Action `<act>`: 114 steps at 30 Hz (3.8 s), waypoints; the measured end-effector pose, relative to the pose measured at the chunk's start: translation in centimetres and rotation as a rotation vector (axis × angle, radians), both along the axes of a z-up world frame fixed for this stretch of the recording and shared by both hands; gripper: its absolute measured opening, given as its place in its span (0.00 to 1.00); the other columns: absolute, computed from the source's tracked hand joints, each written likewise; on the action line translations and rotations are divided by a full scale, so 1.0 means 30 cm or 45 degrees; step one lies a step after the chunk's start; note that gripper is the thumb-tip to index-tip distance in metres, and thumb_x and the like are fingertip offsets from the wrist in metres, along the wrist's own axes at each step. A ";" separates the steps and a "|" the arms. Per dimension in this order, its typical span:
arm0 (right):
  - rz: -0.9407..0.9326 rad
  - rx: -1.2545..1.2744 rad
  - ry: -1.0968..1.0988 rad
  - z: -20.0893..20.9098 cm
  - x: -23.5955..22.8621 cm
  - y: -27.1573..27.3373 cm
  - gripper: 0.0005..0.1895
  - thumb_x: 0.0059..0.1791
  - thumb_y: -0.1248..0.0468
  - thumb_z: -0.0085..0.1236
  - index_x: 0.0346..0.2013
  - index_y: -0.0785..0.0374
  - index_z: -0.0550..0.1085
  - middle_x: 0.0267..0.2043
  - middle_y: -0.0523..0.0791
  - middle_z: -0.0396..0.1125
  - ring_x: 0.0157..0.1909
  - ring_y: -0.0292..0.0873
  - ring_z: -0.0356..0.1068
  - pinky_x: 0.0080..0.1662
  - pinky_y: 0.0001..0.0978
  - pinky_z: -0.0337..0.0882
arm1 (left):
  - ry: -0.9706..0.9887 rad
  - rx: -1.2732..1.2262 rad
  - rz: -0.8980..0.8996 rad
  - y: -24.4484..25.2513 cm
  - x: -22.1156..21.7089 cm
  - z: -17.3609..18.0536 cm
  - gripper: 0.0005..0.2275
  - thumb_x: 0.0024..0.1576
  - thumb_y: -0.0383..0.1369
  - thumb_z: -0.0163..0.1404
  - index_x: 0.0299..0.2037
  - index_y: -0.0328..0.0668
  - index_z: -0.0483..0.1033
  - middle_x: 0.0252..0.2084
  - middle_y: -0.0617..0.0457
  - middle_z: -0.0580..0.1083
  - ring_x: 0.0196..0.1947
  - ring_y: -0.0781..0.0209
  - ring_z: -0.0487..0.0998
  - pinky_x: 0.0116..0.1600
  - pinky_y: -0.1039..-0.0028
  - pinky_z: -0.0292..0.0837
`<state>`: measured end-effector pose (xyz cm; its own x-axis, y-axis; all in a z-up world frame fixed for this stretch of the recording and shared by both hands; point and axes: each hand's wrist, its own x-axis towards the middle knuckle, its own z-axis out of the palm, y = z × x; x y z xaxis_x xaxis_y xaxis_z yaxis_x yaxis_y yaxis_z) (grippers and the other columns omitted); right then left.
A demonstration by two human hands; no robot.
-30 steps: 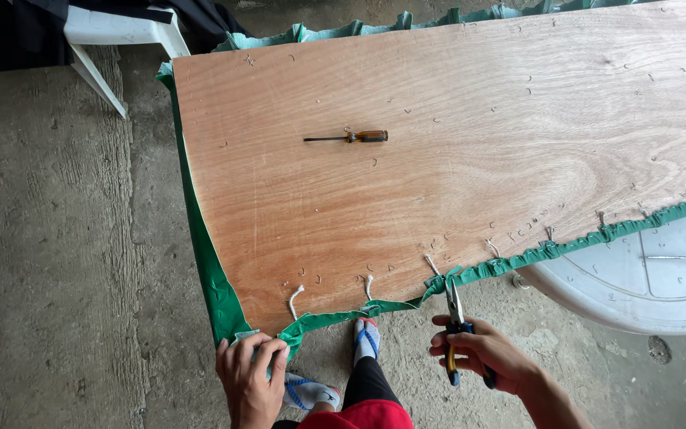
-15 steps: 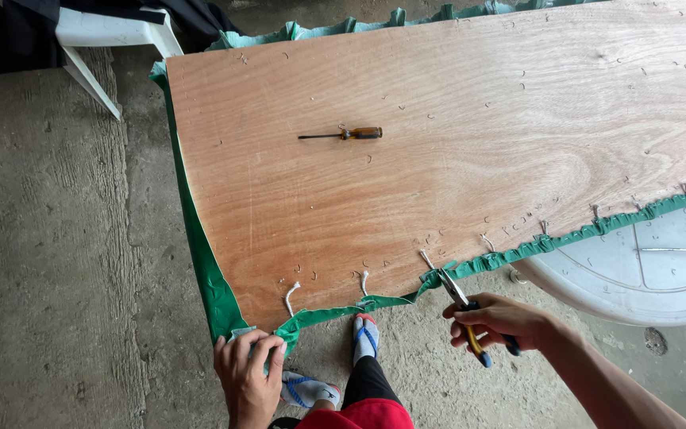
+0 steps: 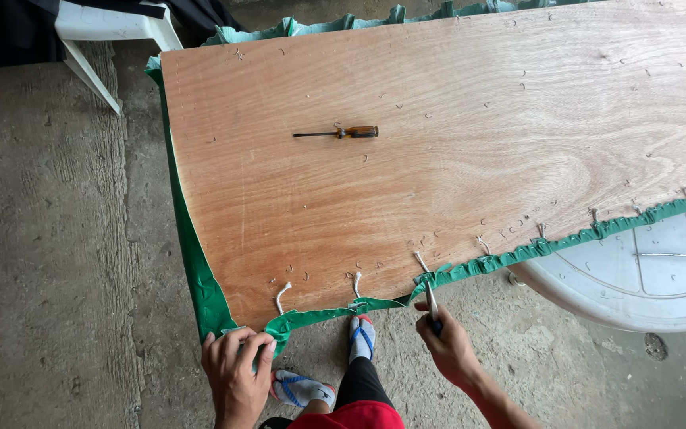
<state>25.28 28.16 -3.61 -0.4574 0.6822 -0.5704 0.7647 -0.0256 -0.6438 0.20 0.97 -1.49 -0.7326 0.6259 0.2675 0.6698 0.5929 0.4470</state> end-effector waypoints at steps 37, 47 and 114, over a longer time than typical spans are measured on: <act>0.145 0.367 0.163 -0.057 0.054 -0.013 0.11 0.52 0.59 0.55 0.46 0.61 0.72 0.30 0.52 0.71 0.32 0.49 0.71 0.37 0.42 0.72 | 0.045 -0.001 -0.004 -0.002 0.010 0.008 0.06 0.54 0.39 0.56 0.38 0.52 0.78 0.42 0.58 0.71 0.50 0.52 0.71 0.69 0.45 0.55; 0.095 -0.346 0.007 0.083 0.086 0.193 0.27 0.50 0.60 0.58 0.62 0.64 0.68 0.33 0.43 0.69 0.38 0.38 0.70 0.42 0.34 0.70 | 0.034 -0.012 0.019 0.004 0.005 -0.020 0.07 0.55 0.41 0.56 0.39 0.53 0.79 0.41 0.59 0.71 0.51 0.54 0.71 0.70 0.43 0.54; -0.018 -0.342 0.049 0.070 0.084 0.242 0.15 0.56 0.59 0.51 0.45 0.71 0.69 0.27 0.46 0.65 0.31 0.43 0.69 0.39 0.44 0.72 | 0.043 -0.156 0.167 -0.008 0.016 -0.115 0.07 0.51 0.43 0.58 0.36 0.57 0.81 0.41 0.59 0.72 0.51 0.54 0.74 0.72 0.44 0.56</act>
<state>27.80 35.41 -1.50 -0.4738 0.5155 -0.7140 0.7382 -0.2097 -0.6412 0.69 0.74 -4.95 -0.8021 0.5548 0.2209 0.5964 0.7251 0.3445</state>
